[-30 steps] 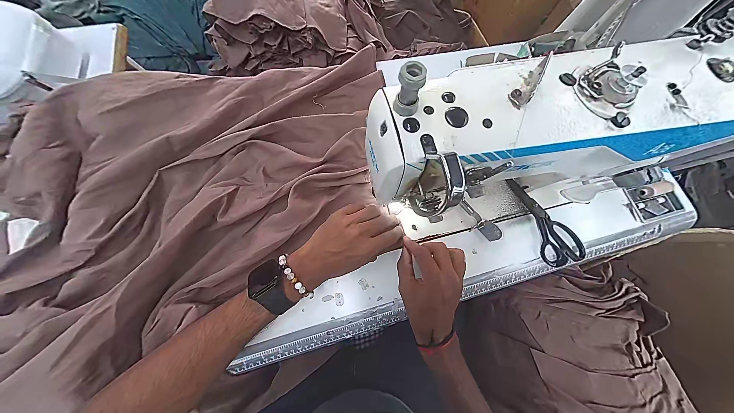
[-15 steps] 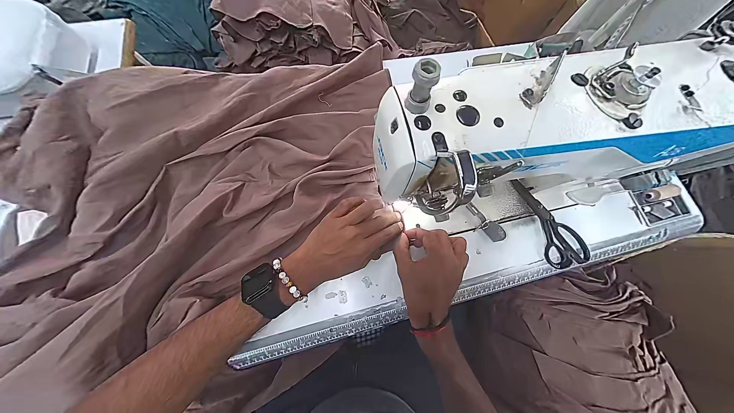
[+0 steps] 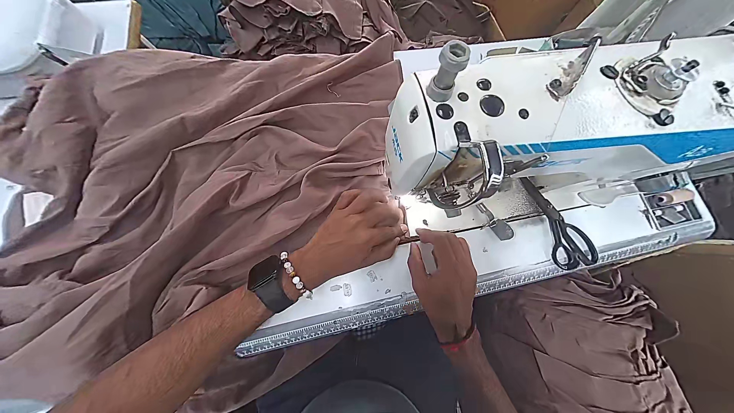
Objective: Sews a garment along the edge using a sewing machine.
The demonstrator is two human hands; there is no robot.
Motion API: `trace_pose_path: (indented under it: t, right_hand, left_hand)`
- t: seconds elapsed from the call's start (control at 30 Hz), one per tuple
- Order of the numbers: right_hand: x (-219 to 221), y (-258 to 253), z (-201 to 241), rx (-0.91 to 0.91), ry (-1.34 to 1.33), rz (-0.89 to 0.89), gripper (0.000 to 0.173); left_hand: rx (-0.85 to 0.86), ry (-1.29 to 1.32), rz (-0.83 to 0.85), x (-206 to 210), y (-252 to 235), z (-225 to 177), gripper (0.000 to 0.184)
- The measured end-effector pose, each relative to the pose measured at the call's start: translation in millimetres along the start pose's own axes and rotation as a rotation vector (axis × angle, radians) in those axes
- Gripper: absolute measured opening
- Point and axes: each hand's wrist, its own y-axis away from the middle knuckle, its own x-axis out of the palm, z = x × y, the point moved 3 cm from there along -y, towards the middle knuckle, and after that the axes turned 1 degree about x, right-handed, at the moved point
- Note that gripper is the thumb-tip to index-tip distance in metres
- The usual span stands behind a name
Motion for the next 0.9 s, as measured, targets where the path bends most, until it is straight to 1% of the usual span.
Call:
trace_pose_path:
  t: [0.07,0.13,0.23,0.33,0.47,0.6,0.67,0.73,0.8,0.9]
  right_hand:
    - [3.8,-4.7,0.1,-0.034,0.02,0.021,0.019]
    - [6.7,-9.2,1.3,-0.052,0.024,0.007,0.016]
    - [7.5,-10.5,1.0,-0.088,0.022,0.009,0.017]
    - [3.0,-9.8,-0.5,-0.15,-0.006,0.001,0.017]
    - [-0.7,-14.8,1.4,-0.228,-0.003,-0.006,0.019]
    - [-5.9,-22.3,-0.8,-0.374,0.146,0.076,0.024]
    - [-7.9,-25.2,1.6,-0.443,0.22,0.129,0.025]
    - [-10.6,-28.5,6.0,-0.484,0.26,0.163,0.025]
    - [-11.6,-31.3,7.6,-0.486,0.275,0.184,0.023]
    - [-8.8,-33.8,9.4,-0.463,0.346,0.205,0.025]
  left_hand:
    - [-0.169,0.143,0.001,2.9,-2.9,-0.7,0.023]
    - [-0.245,0.21,0.012,3.8,-3.1,0.4,0.022]
    - [-0.22,0.167,-0.009,4.0,2.5,1.5,0.025]
    - [-0.223,0.028,-0.022,2.3,3.9,3.9,0.032]
    - [-0.236,-0.113,0.004,3.5,3.6,6.2,0.038]
    - [-0.251,-0.217,0.029,5.2,7.5,4.6,0.042]
    - [-0.202,-0.192,-0.02,2.4,9.5,5.2,0.038]
    - [-0.1,-0.105,-0.001,0.8,11.2,8.8,0.035]
    - [-0.032,-0.059,0.031,0.5,10.1,10.8,0.035]
    - [-0.018,-0.074,0.028,-2.4,6.1,15.3,0.033]
